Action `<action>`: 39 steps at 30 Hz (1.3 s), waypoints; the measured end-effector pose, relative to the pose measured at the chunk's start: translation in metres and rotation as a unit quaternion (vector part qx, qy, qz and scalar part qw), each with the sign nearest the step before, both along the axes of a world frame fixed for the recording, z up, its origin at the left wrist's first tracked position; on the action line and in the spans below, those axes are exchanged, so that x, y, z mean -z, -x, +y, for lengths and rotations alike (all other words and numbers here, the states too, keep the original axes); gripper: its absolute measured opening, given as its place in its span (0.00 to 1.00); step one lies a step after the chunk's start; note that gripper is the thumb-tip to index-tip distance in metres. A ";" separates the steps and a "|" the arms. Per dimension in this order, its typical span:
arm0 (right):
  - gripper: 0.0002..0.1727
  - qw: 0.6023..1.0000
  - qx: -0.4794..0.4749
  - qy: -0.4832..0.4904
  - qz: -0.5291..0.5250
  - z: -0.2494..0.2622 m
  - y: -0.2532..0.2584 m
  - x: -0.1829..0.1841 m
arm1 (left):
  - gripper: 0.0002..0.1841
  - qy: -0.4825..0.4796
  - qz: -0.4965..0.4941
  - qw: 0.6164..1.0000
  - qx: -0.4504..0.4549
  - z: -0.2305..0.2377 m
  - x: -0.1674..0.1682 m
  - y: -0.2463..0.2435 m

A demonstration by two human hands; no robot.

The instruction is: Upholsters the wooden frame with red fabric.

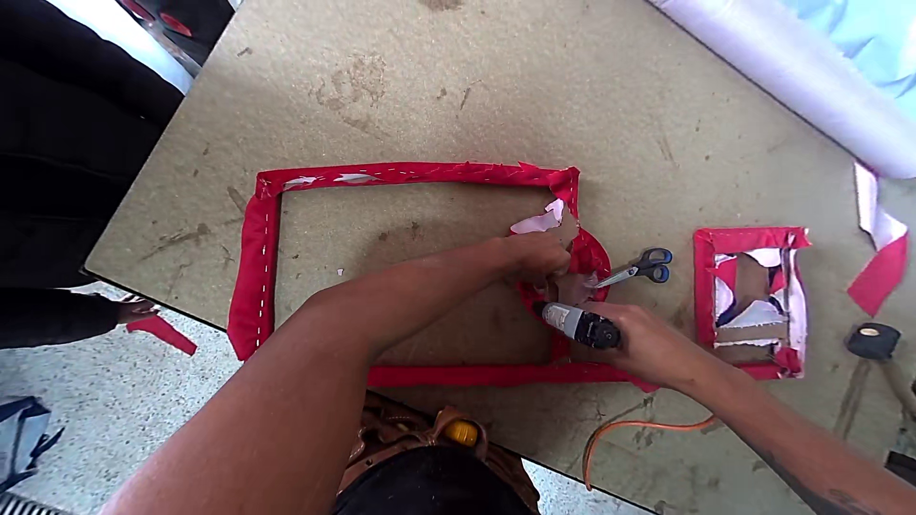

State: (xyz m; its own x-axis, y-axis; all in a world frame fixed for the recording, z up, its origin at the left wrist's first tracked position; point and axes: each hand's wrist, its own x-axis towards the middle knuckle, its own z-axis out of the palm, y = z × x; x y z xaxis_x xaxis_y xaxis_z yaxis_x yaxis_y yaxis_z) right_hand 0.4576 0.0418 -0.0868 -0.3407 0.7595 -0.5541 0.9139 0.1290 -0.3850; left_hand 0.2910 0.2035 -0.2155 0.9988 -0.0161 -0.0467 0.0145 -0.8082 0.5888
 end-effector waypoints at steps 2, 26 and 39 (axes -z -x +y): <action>0.23 1.000 -0.024 -0.004 -0.004 -0.004 0.000 0.003 | 0.11 0.002 0.001 1.000 0.001 0.000 -0.001 -0.001; 0.15 0.978 0.205 0.041 0.027 -0.033 -0.007 0.009 | 0.09 0.220 -0.036 0.754 -0.617 -0.061 -0.018 0.022; 0.07 0.936 0.339 0.067 0.063 0.086 -0.013 -0.019 | 0.09 0.051 -0.143 0.875 -0.459 -0.103 0.032 0.027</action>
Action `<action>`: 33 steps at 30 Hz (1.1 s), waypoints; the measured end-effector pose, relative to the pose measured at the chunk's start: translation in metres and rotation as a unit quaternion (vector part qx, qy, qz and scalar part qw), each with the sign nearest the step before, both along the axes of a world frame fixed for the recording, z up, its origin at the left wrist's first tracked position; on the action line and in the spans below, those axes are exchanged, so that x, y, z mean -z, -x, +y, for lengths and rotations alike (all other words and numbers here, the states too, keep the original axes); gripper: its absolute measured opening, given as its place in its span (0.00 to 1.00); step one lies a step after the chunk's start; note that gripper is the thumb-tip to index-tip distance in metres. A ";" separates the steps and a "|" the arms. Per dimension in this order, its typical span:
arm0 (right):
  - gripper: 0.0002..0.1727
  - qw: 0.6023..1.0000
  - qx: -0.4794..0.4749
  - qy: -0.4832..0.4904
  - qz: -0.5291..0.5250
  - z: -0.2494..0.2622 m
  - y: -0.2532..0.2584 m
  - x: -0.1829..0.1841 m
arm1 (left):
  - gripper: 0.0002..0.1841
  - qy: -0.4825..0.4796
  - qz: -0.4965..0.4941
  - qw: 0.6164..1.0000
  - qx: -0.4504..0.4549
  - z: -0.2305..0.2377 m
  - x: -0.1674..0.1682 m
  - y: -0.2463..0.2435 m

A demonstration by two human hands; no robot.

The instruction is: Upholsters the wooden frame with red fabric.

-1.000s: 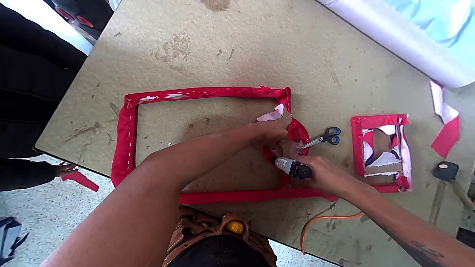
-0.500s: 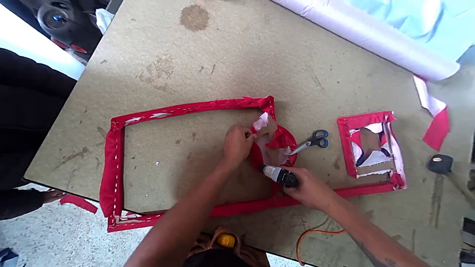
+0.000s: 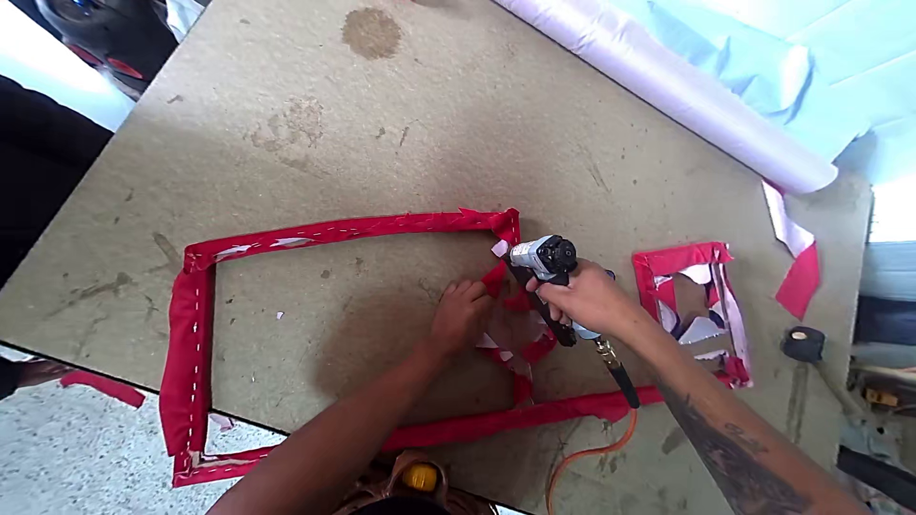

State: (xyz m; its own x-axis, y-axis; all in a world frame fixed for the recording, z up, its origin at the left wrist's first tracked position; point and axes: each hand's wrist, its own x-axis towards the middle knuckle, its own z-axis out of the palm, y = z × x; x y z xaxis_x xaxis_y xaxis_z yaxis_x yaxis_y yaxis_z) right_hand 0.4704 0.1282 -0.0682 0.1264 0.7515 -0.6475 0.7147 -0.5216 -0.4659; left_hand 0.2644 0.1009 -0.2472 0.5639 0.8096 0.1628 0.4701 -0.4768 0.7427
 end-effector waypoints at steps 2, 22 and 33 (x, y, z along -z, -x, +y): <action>0.07 1.000 0.006 0.017 0.003 0.007 0.008 0.003 | 0.09 0.059 -0.046 0.997 -0.009 0.005 -0.005 0.009; 0.11 0.993 0.114 0.021 0.023 -0.037 -0.015 0.032 | 0.13 -0.059 0.022 0.998 -0.013 0.024 0.004 -0.012; 0.13 0.996 0.078 0.044 -0.018 -0.038 0.004 0.034 | 0.13 -0.026 0.068 0.996 0.054 0.000 -0.016 -0.004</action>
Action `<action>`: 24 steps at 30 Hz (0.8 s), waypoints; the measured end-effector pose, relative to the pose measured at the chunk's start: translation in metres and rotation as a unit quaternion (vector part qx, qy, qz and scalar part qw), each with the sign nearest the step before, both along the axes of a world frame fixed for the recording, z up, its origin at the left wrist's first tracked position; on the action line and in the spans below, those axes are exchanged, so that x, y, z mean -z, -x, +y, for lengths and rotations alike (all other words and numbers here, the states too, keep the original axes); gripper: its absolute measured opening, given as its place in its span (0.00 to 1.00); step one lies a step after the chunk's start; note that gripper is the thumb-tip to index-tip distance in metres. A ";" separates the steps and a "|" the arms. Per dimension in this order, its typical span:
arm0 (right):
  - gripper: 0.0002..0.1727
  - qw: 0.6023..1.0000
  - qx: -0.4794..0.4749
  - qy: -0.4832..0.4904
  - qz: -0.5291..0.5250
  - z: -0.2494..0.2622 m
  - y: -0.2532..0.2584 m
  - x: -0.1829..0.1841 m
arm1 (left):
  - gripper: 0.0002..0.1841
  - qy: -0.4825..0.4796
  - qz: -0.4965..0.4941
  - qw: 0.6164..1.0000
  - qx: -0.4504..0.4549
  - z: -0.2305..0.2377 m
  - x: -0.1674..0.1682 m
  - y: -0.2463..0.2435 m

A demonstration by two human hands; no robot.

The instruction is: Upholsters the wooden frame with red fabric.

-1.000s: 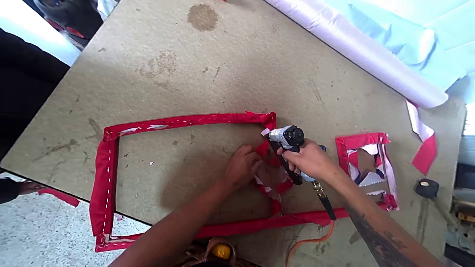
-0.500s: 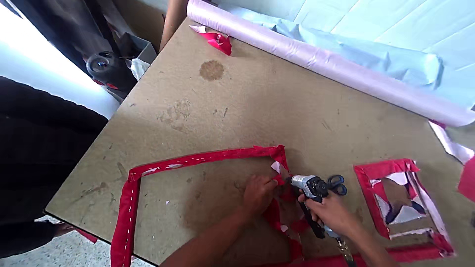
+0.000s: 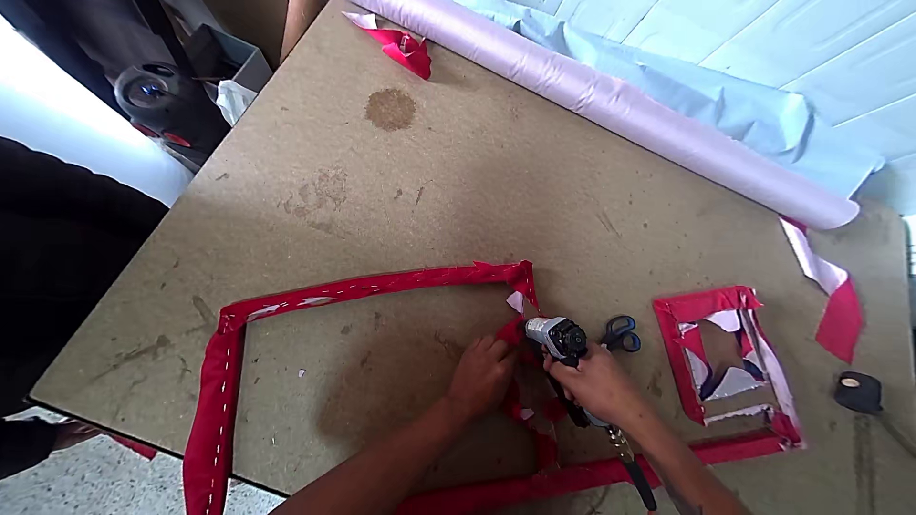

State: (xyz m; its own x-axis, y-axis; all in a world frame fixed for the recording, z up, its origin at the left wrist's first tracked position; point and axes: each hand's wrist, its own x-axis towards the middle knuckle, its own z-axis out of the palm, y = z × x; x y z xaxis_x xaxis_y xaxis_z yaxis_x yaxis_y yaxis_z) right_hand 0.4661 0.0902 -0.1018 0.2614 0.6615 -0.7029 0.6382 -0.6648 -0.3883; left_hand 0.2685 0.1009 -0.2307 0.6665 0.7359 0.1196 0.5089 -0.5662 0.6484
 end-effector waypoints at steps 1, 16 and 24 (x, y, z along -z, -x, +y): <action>0.12 1.000 -0.001 0.000 0.000 0.001 0.001 -0.002 | 0.13 0.008 0.004 1.000 0.017 -0.002 -0.003 0.000; 0.11 0.999 -0.016 0.002 0.041 -0.004 0.004 0.004 | 0.09 0.092 -0.048 0.973 -0.207 -0.014 -0.004 0.034; 0.11 0.997 -0.020 -0.031 0.062 -0.006 -0.005 0.006 | 0.12 -0.023 -0.077 0.994 -0.080 -0.015 0.023 0.025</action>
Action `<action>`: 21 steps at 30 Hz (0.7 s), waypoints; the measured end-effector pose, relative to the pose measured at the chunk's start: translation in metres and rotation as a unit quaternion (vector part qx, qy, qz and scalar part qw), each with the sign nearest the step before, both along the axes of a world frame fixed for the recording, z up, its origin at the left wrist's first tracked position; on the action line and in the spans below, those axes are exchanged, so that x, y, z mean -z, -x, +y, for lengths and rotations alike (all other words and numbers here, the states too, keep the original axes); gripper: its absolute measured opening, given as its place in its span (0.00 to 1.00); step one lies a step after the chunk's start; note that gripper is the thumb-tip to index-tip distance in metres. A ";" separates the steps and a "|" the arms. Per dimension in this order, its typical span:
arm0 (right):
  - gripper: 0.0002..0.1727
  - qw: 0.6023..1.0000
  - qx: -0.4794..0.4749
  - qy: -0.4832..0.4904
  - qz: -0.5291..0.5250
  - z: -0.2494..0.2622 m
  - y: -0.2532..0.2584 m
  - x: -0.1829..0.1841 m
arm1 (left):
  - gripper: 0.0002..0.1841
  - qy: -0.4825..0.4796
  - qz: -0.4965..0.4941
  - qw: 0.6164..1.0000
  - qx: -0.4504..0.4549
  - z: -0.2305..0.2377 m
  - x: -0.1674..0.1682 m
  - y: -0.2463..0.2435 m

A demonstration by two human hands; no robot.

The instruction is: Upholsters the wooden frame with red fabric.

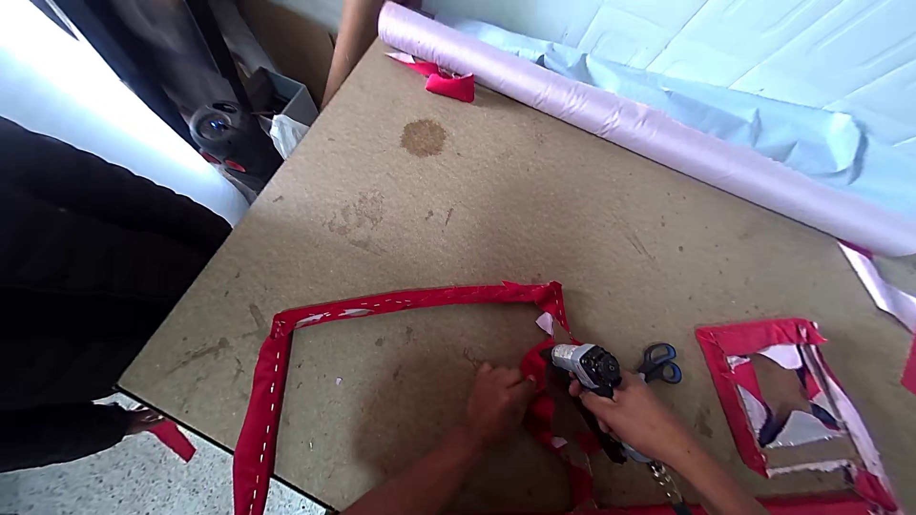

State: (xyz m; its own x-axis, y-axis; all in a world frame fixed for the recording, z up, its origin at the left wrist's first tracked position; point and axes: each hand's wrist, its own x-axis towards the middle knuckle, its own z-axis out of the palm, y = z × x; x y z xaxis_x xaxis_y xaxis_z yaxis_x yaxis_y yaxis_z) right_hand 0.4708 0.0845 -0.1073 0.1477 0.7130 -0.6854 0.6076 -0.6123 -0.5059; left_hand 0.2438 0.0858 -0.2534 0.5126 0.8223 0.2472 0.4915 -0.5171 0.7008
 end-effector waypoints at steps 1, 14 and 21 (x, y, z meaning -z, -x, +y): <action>0.11 1.000 -0.009 -0.011 0.001 0.001 0.001 -0.002 | 0.12 -0.008 0.002 1.000 0.008 0.002 -0.001 0.001; 0.11 0.991 -0.102 -0.003 -0.086 -0.004 0.016 0.001 | 0.21 0.033 0.089 0.995 0.031 -0.019 -0.016 0.005; 0.13 0.978 -0.184 -0.013 -0.096 -0.008 0.020 -0.002 | 0.24 0.076 0.115 0.990 0.035 -0.033 -0.024 0.009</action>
